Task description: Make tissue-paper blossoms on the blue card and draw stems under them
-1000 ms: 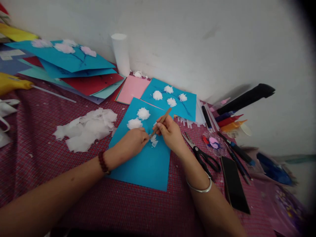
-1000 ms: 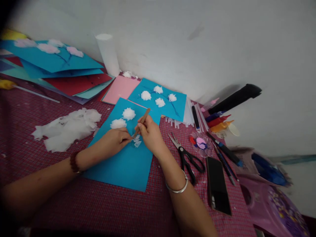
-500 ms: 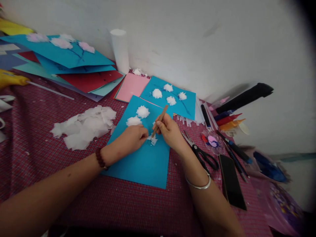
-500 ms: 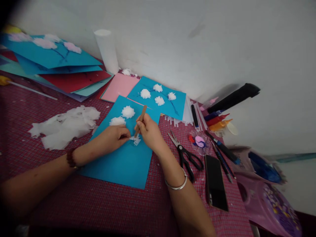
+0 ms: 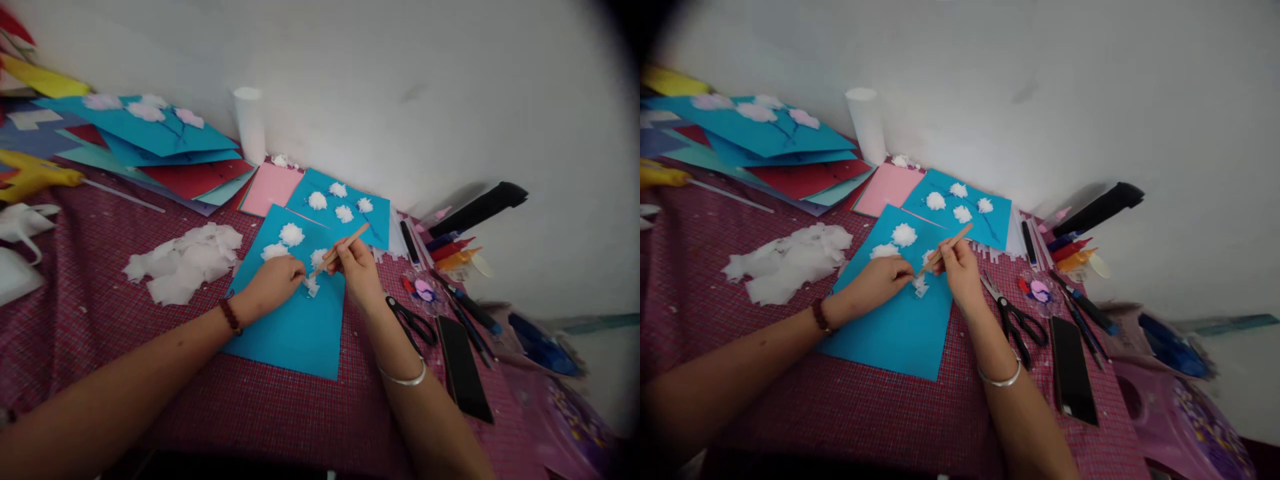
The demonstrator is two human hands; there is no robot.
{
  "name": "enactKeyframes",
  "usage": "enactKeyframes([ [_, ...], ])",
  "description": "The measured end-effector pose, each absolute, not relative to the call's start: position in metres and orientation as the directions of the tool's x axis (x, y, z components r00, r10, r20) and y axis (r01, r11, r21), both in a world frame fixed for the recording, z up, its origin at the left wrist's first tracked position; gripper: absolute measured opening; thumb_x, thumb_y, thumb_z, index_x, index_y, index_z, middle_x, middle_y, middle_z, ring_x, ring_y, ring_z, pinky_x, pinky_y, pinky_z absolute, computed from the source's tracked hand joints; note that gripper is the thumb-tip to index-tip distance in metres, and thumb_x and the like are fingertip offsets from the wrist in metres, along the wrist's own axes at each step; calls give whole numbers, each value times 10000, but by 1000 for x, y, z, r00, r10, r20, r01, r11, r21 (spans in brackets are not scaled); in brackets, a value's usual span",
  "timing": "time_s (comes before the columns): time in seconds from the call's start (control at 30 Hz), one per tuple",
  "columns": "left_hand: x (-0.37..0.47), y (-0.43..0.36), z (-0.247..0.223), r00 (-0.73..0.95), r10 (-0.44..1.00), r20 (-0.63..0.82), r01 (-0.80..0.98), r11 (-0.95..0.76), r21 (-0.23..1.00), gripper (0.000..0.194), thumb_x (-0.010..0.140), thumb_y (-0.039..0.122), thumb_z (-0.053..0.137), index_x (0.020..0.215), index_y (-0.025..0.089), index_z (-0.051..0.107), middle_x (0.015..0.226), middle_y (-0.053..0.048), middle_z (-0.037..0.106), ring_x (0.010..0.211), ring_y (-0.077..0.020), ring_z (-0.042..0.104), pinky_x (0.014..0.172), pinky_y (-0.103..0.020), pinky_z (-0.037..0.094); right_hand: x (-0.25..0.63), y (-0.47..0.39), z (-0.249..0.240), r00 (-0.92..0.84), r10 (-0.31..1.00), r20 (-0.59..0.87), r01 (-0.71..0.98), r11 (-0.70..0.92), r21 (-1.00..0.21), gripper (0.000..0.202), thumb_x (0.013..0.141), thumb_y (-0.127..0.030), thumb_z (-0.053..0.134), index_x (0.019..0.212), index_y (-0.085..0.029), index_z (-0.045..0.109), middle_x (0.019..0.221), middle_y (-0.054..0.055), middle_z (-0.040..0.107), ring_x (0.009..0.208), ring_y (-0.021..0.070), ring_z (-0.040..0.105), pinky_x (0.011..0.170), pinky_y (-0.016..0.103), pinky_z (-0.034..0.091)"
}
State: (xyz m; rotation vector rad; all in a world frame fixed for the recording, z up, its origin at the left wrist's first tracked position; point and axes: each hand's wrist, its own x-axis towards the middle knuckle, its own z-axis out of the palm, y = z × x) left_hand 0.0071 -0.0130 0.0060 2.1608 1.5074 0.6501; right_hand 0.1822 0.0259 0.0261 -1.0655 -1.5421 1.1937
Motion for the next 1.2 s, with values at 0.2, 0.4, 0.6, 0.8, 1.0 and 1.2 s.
enactKeyframes([
  [0.2, 5, -26, 22, 348, 928, 133, 733, -358, 579, 303, 891, 130, 377, 1003, 155, 657, 986, -102, 701, 899, -208, 630, 802, -332, 456, 191, 3, 25, -236, 968, 86, 58, 102, -993, 271, 786, -444, 651, 855, -205, 542, 802, 36, 701, 623, 170, 664, 643, 339, 565],
  [0.4, -31, -53, 60, 420, 893, 165, 749, -443, 493, 280, 841, 160, 464, 1044, 198, 653, 991, -80, 684, 892, -202, 620, 772, -317, 456, 211, -13, 17, -82, 996, 27, -153, 14, -988, 221, 767, -412, 698, 831, -221, 606, 834, 43, 717, 645, 165, 671, 623, 311, 569],
  [0.6, -127, -22, 73, 2, 988, 156, 842, -86, 533, 183, 771, 260, 491, 704, 161, 629, 694, -35, 647, 648, -156, 552, 585, -260, 386, 212, -16, 3, -101, 994, -30, -360, -65, -931, 177, 758, -357, 719, 828, -223, 627, 830, 45, 725, 660, 152, 673, 655, 295, 566],
  [0.8, -164, -7, 58, -182, 983, -17, 751, 150, 643, 217, 723, 336, 489, 628, 164, 580, 542, 22, 494, 528, -126, 416, 496, -249, 279, 211, -19, 5, -133, 991, -17, -366, -65, -928, 207, 768, -378, 714, 855, -215, 621, 811, 34, 717, 652, 139, 669, 642, 267, 556],
  [1.0, -156, -3, 45, -88, 981, -170, 652, 186, 735, 238, 649, 403, 538, 672, 170, 580, 615, 17, 536, 562, -137, 457, 502, -239, 325, 214, -20, 5, -152, 988, -16, -355, -70, -932, 252, 750, -405, 725, 855, -211, 602, 790, 21, 720, 599, 126, 661, 604, 245, 541],
  [1.2, -159, -4, 42, -134, 974, -184, 567, 228, 792, 236, 645, 415, 559, 691, 186, 525, 578, 48, 448, 474, -92, 361, 456, -220, 285, 214, -22, 6, -157, 987, -24, -347, -78, -934, 233, 751, -386, 725, 844, -209, 606, 775, 15, 714, 582, 123, 653, 584, 243, 540],
])
